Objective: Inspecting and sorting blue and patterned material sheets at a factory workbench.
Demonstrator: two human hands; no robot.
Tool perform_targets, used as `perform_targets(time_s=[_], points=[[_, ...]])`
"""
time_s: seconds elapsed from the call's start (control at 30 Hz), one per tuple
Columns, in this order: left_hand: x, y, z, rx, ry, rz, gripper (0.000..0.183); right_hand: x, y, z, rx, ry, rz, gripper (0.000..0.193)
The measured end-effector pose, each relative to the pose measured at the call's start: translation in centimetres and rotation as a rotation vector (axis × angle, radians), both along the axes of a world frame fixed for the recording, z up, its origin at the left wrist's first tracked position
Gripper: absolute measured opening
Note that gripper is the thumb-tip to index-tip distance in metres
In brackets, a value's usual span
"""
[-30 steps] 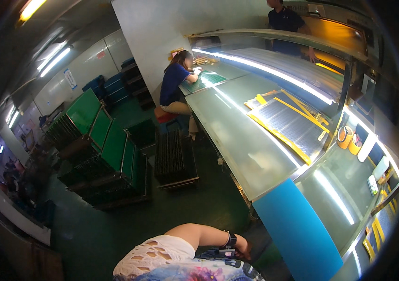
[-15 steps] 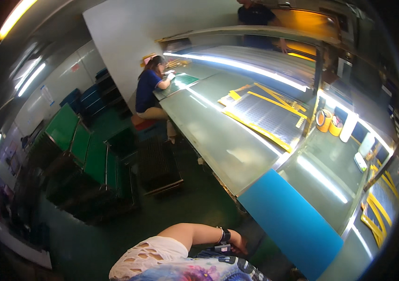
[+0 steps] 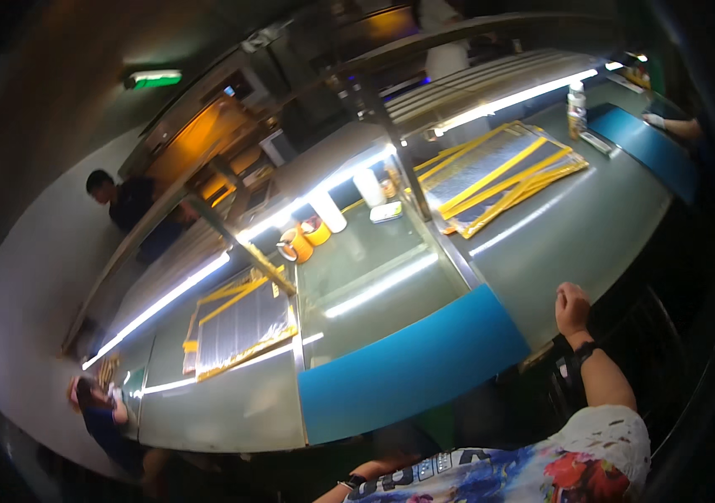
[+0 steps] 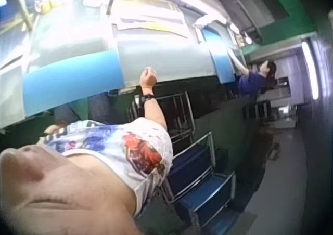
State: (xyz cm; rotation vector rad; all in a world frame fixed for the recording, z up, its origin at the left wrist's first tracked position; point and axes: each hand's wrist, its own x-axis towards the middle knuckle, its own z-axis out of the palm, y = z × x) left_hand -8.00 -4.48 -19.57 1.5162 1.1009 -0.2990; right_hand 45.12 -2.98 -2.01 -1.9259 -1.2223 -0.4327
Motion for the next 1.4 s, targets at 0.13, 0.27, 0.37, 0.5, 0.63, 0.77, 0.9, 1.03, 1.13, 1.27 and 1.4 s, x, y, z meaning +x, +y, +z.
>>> perform_targets(time_s=[0.13, 0.27, 0.37, 0.5, 0.63, 0.77, 0.9, 1.03, 1.13, 1.27, 1.4], points=[[0.1, 0.6, -0.8, 0.086, 0.044, -0.106, 0.061, 0.2, -1.1, 0.5, 0.017, -0.026, -0.016, 0.006], [1.9, 0.9, 4.2, 0.016, 0.111, -0.209, 0.064, 0.4, -1.8, 0.0, 0.01, -0.018, -0.01, 0.005], [2.8, 1.3, 6.7, 0.004, 0.122, -0.25, 0.064, 0.6, -2.1, 0.0, -0.012, -0.007, -0.01, 0.004], [-2.9, 1.0, -5.3, 0.019, 0.113, -0.243, 0.061, 0.9, 1.6, 1.1, -0.135, 0.242, 0.207, 0.008], [2.8, 2.0, -4.3, 0.008, 0.098, -0.331, 0.061, 10.8, 2.8, 4.1, -0.1, 1.067, 0.329, 0.024], [6.4, 2.5, 0.1, 0.025, 0.113, -0.312, 0.061, 11.8, 7.9, 14.0, 0.081, 0.971, 0.348, 0.041], [9.3, 3.6, 3.7, 0.048, 0.122, -0.293, 0.06, 10.7, 15.6, 18.2, 0.201, 1.208, 0.499, 0.061], [10.2, 4.9, 6.6, 0.066, 0.145, -0.25, 0.06, 6.6, 23.8, 21.4, 0.211, 1.316, 0.639, 0.096], [9.8, 5.4, 8.4, 0.069, 0.168, -0.205, 0.06, 2.3, 28.9, 23.1, 0.367, 1.436, 0.735, 0.083], [10.2, 6.0, 10.2, 0.074, 0.193, -0.235, 0.059, 5.0, 34.6, 22.3, 0.543, 1.567, 0.601, 0.023], [8.2, 5.8, 11.2, 0.05, 0.227, -0.206, 0.059, 4.7, 32.9, 21.9, 0.574, 1.53, 0.628, 0.017]])
